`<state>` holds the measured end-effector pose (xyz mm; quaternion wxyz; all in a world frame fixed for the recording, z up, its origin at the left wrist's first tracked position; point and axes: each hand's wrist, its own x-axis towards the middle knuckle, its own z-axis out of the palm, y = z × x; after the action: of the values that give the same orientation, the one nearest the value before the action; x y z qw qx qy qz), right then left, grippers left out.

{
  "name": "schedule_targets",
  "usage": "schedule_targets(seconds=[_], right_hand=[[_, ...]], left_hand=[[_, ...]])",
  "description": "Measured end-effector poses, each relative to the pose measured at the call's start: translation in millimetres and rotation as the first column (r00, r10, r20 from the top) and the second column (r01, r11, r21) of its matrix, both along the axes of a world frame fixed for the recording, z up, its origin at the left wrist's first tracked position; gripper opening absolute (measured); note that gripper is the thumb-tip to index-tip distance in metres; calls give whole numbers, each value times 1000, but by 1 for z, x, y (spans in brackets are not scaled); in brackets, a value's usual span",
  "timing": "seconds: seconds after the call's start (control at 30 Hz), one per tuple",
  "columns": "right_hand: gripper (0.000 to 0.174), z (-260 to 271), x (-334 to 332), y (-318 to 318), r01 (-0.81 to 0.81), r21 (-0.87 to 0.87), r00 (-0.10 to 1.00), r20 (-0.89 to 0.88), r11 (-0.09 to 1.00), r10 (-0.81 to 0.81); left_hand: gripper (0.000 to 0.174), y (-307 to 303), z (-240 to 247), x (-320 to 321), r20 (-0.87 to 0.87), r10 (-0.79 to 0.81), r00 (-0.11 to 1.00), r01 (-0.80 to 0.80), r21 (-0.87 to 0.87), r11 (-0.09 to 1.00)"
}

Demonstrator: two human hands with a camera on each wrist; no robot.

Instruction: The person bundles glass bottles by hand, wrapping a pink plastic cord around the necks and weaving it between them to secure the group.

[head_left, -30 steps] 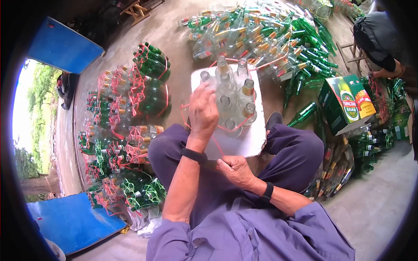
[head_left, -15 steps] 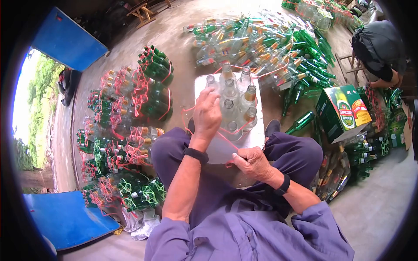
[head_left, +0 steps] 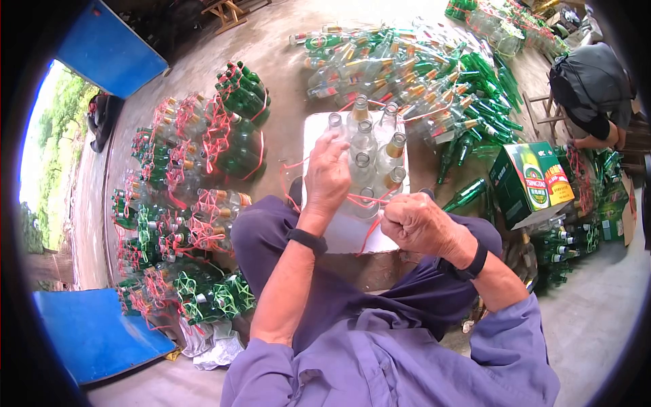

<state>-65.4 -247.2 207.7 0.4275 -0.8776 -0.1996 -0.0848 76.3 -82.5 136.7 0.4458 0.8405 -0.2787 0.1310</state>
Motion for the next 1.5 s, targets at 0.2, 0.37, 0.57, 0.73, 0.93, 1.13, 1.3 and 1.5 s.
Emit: schedule_targets(seconds=[0.2,0.37,0.57,0.73,0.93,1.13,1.3,1.5], right_hand=[[27,-13,22,-16,55,-36,993,105,998,-51],[18,-41,15,-19,17,-116,994,106,993,-4],[22,-72,1,-7,146,56,989,-12,988,-145],[27,-98,-9,-5,431,351,842,-488,831,-231],[24,-112,1,2,499,467,833,-492,730,-254],[22,-105,7,4,491,564,849,-479,664,-222],[17,-109,8,0,475,582,847,-505,660,-165],[21,-108,7,4,500,605,842,-509,619,-182]], left_hand=[[23,0,1,-2,-55,6,998,-6,5,1000],[24,0,3,-5,-50,38,998,-36,45,998],[27,1,5,-7,-18,50,999,-48,97,994],[26,2,6,-5,-2,20,1000,-20,99,995],[29,10,9,-8,-61,-85,995,89,67,994],[58,31,47,-58,277,-133,952,46,300,953],[71,26,27,-64,216,-373,902,204,548,811],[66,19,20,-60,286,-393,874,141,625,768]])
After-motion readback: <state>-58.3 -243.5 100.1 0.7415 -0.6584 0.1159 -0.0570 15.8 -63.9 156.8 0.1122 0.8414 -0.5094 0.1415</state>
